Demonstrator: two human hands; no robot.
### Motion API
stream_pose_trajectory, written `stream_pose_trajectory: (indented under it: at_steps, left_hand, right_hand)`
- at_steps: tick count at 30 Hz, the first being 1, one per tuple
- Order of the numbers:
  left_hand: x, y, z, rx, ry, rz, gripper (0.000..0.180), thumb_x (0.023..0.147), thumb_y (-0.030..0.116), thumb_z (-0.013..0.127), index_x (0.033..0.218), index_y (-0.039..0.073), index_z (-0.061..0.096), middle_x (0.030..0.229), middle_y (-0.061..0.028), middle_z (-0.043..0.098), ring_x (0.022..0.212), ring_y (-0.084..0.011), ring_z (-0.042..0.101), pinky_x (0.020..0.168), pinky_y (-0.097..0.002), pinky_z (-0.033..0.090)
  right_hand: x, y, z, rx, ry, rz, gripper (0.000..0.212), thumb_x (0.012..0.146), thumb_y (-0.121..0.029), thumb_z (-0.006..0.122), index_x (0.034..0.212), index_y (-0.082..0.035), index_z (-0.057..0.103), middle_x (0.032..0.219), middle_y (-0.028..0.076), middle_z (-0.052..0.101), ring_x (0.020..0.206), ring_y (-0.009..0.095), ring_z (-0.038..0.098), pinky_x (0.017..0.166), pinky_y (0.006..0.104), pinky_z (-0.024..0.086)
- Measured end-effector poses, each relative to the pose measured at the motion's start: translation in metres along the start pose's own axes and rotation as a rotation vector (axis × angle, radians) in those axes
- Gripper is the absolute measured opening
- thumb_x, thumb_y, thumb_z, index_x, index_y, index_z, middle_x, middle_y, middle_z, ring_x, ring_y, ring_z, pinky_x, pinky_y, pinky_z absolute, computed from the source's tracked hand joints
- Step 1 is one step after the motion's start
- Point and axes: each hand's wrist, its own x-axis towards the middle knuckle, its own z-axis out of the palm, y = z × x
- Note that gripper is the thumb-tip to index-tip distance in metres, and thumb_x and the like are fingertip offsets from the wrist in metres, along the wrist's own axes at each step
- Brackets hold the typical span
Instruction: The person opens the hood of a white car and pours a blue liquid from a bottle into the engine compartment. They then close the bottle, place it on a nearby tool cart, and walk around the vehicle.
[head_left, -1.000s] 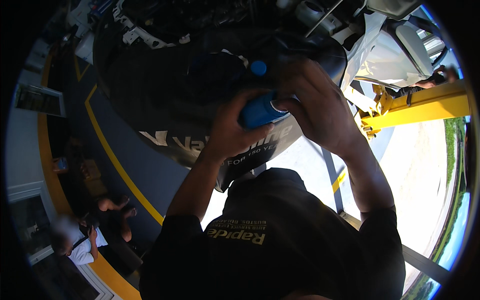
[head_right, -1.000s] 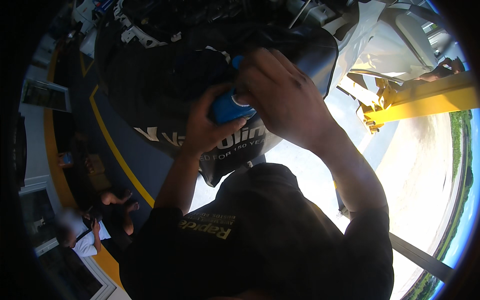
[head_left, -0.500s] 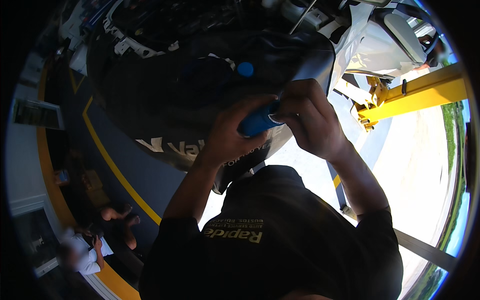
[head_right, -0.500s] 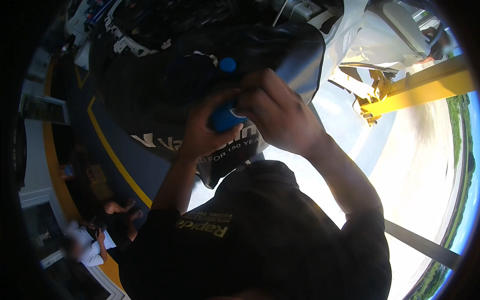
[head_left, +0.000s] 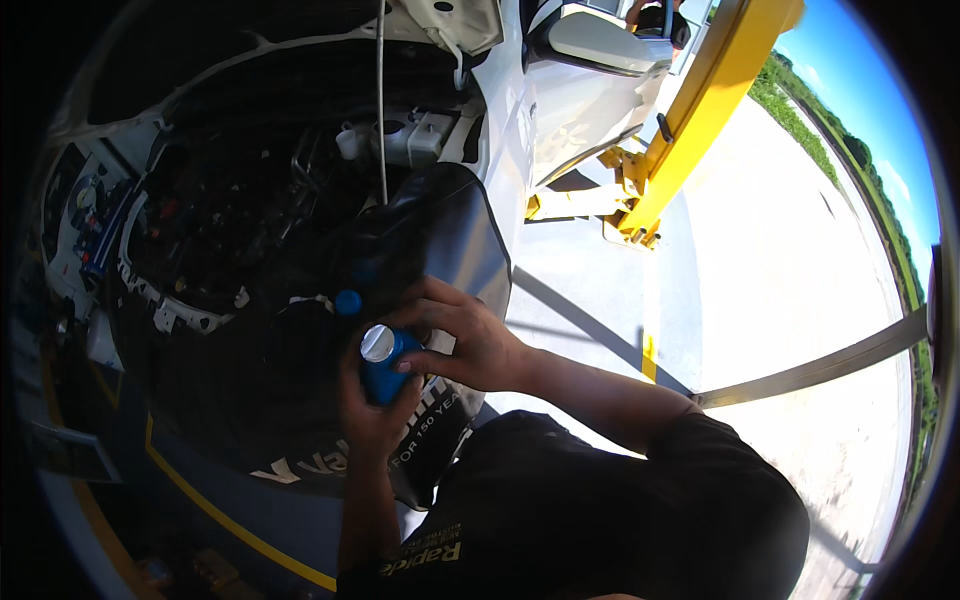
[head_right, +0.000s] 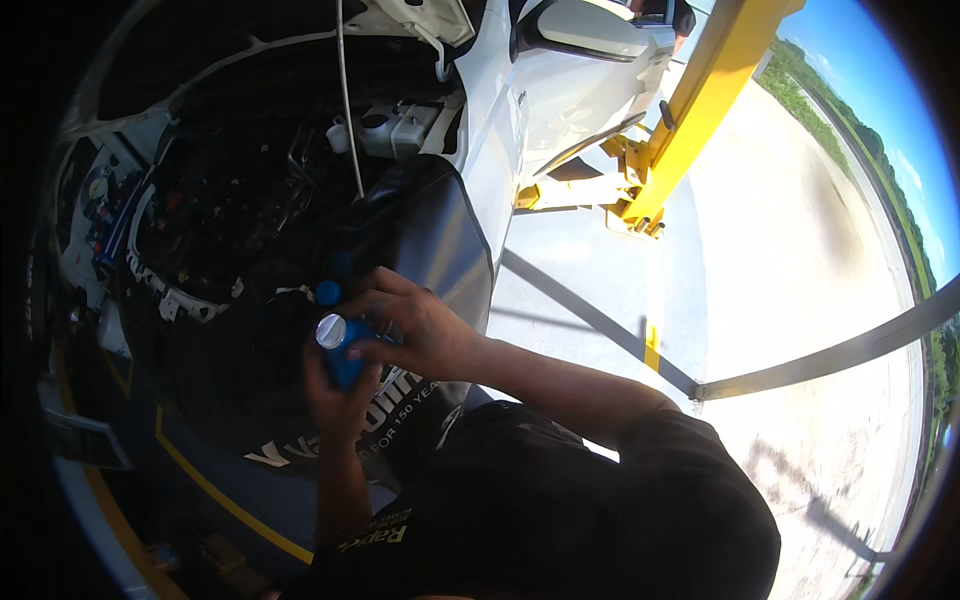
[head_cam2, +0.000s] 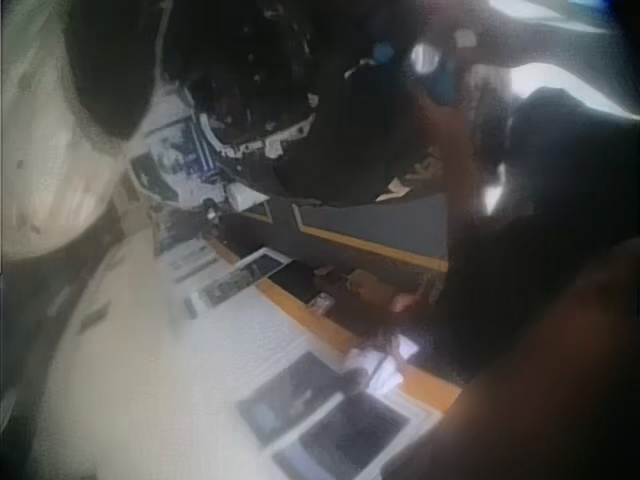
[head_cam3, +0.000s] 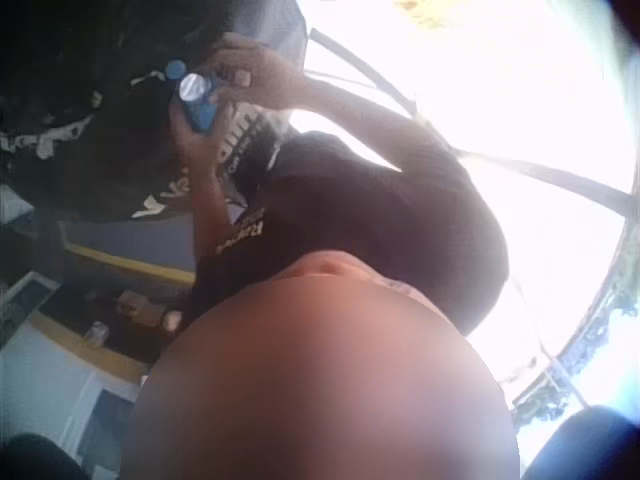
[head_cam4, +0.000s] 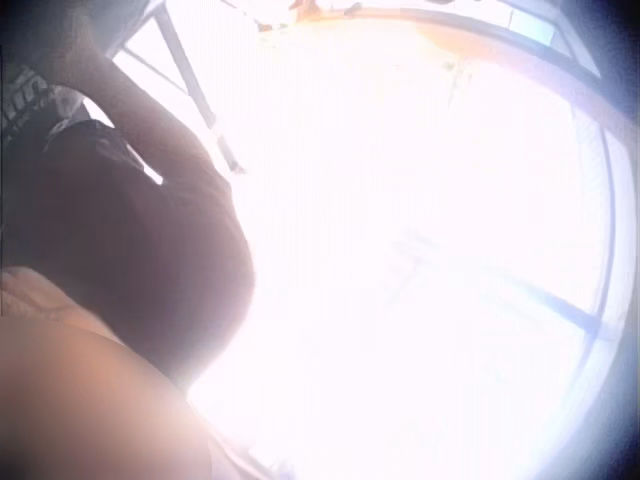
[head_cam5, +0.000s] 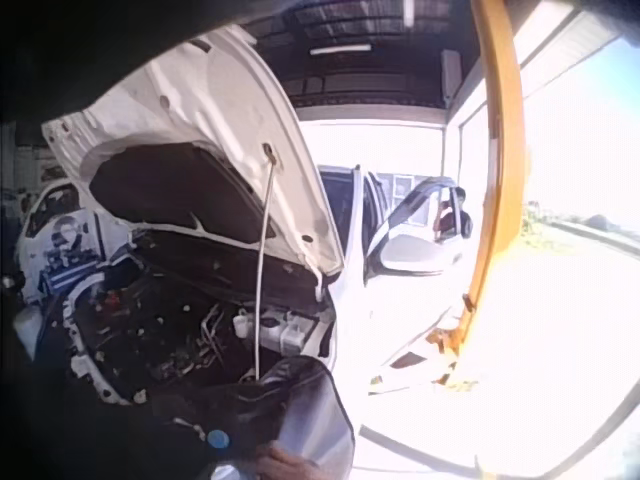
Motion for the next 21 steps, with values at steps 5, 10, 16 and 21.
stream_pose_trajectory:
  at_steps: [5,10,16,21]
  left_hand:
    - [0.008,0.005,0.007,0.119,-0.062,-0.029,0.071,0.081,0.008,0.082,0.143,-0.002,0.050,0.134,-0.0156,0.060,0.125,-0.0272,0.059,0.108,-0.0424,0.046]
    - [0.029,0.015,0.010,0.262,-0.174,0.082,0.067,0.085,0.012,0.083,0.143,0.000,0.051,0.132,-0.0115,0.057,0.120,-0.0247,0.058,0.105,-0.0389,0.045]
    - [0.052,0.032,0.010,0.261,-0.145,0.203,0.067,0.084,0.012,0.083,0.143,0.001,0.053,0.133,-0.0169,0.060,0.124,-0.0331,0.059,0.104,-0.0454,0.047]
    - [0.068,0.024,-0.010,-0.093,-0.144,0.050,0.071,0.088,0.010,0.081,0.150,0.000,0.046,0.141,-0.0164,0.056,0.130,-0.0292,0.058,0.110,-0.0448,0.048]
  right_hand:
    - [-0.009,-0.005,-0.008,0.057,0.056,0.138,0.039,0.092,-0.028,0.080,0.119,-0.005,0.064,0.118,0.012,0.056,0.109,0.029,0.062,0.091,0.0397,0.054]
    - [-0.011,-0.006,-0.012,0.104,0.132,0.180,0.045,0.094,-0.027,0.078,0.128,-0.005,0.058,0.122,0.014,0.060,0.117,0.030,0.063,0.096,0.0406,0.055]
    - [0.004,-0.016,-0.031,0.116,0.006,0.201,0.057,0.090,-0.021,0.082,0.134,-0.006,0.050,0.130,0.017,0.064,0.129,0.032,0.062,0.106,0.0430,0.053]
    - [0.027,-0.016,-0.028,-0.032,-0.003,0.106,0.064,0.084,-0.017,0.087,0.135,-0.006,0.051,0.127,0.016,0.063,0.124,0.032,0.064,0.102,0.0420,0.056]
